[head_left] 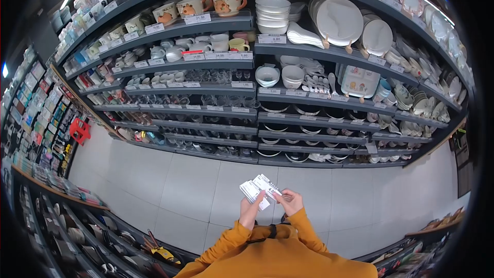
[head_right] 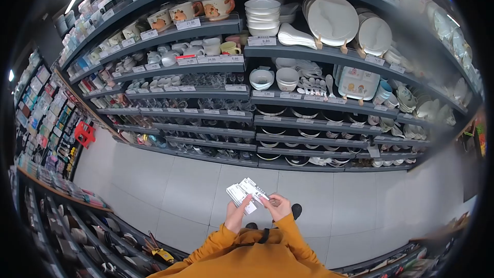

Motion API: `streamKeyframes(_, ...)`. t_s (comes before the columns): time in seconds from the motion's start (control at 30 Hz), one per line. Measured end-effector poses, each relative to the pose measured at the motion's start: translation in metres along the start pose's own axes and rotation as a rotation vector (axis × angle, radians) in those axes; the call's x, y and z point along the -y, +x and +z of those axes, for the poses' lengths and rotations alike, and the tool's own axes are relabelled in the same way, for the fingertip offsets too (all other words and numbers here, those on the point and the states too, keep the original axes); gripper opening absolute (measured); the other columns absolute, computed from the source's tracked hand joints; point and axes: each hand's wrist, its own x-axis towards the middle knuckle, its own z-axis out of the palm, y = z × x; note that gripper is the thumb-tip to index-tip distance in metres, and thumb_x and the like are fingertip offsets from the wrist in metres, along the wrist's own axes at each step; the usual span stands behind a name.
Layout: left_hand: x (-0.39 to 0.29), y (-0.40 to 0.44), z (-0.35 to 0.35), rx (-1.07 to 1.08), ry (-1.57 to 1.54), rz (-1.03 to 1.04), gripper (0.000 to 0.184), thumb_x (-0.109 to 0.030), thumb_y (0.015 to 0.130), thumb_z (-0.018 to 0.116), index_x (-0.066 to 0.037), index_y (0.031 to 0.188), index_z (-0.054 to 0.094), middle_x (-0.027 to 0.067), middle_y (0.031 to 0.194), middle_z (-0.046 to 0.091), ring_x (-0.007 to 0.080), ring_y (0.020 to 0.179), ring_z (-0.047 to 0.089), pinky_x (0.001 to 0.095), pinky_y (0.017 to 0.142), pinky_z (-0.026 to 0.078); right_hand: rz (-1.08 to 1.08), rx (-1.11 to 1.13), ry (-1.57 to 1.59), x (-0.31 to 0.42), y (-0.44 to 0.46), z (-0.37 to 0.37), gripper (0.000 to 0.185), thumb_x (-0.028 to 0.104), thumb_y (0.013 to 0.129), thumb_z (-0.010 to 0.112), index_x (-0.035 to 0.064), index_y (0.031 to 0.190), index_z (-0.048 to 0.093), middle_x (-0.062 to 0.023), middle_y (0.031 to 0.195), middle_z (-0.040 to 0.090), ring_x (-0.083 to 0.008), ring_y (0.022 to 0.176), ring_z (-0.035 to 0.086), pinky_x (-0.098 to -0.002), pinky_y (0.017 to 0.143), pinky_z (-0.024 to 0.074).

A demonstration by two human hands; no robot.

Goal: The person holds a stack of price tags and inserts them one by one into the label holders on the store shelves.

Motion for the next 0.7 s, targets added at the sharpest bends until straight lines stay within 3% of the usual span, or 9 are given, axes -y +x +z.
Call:
streamKeyframes(0.23,0.000,-0.022,-0.047,0.131,-0.231,-0.115,0.037,-0.022,0.096,0.053,0.002,0.125,0.049,0.0143,0.117,0.061,0.0208,0.098,0.061,0.0330,0.088,0.049,-0.319,0.086,-0.226,0.046,0.003,0.014,0.019,0.013,0.089,0.065,-0.0061,0.088,0.062,-0.0086,0.082,0.063,-0.0118,0.079,0.062,-0.0286,0.079,0.0521)
streamKeyframes(0.37,-0.003,-0.028,-0.061,0.205,-0.228,-0.169,0.035,-0.021,0.098,0.049,0.003,0.124,0.049,0.0143,0.110,0.062,0.0221,0.097,0.063,0.0342,0.088,0.050,-0.364,0.032,-0.127,0.082,0.002,0.018,0.018,0.012,0.091,0.063,-0.0062,0.091,0.062,-0.0091,0.087,0.066,-0.0130,0.083,0.065,-0.0278,0.078,0.0523)
streamKeyframes(0.4,-0.001,-0.028,-0.063,0.224,-0.237,-0.183,0.035,-0.021,0.098,0.048,0.004,0.124,0.049,0.0144,0.108,0.062,0.0224,0.096,0.063,0.0342,0.087,0.051,-0.355,0.082,-0.078,0.089,0.003,0.016,0.019,0.010,0.093,0.060,-0.0073,0.100,0.058,-0.0103,0.095,0.065,-0.0129,0.085,0.064,-0.0255,0.076,0.0521)
streamKeyframes(0.5,-0.014,-0.038,-0.061,0.255,-0.220,-0.226,0.036,-0.024,0.098,0.049,0.002,0.122,0.049,0.0108,0.101,0.060,0.0213,0.091,0.062,0.0352,0.087,0.051,-0.359,0.088,0.037,0.124,-0.002,0.016,0.015,0.009,0.097,0.052,-0.0045,0.104,0.054,-0.0108,0.097,0.064,-0.0134,0.086,0.064,-0.0270,0.075,0.0531)
streamKeyframes(0.6,-0.015,-0.042,-0.061,0.276,-0.228,-0.245,0.037,-0.026,0.098,0.049,0.001,0.122,0.048,0.0103,0.099,0.058,0.0192,0.085,0.062,0.0354,0.085,0.052,-0.407,0.138,-0.017,0.154,-0.004,0.013,0.016,0.010,0.099,0.047,-0.0038,0.105,0.052,-0.0103,0.094,0.063,-0.0134,0.086,0.062,-0.0274,0.075,0.0526)
streamKeyframes(0.7,-0.010,-0.041,-0.063,0.297,-0.203,-0.251,0.037,-0.026,0.098,0.048,0.001,0.123,0.048,0.0099,0.099,0.058,0.0165,0.079,0.059,0.0341,0.080,0.051,-0.463,0.145,-0.049,0.180,-0.007,0.011,0.013,0.008,0.097,0.049,-0.0025,0.106,0.050,-0.0063,0.090,0.059,-0.0097,0.079,0.057,-0.0248,0.075,0.0472)
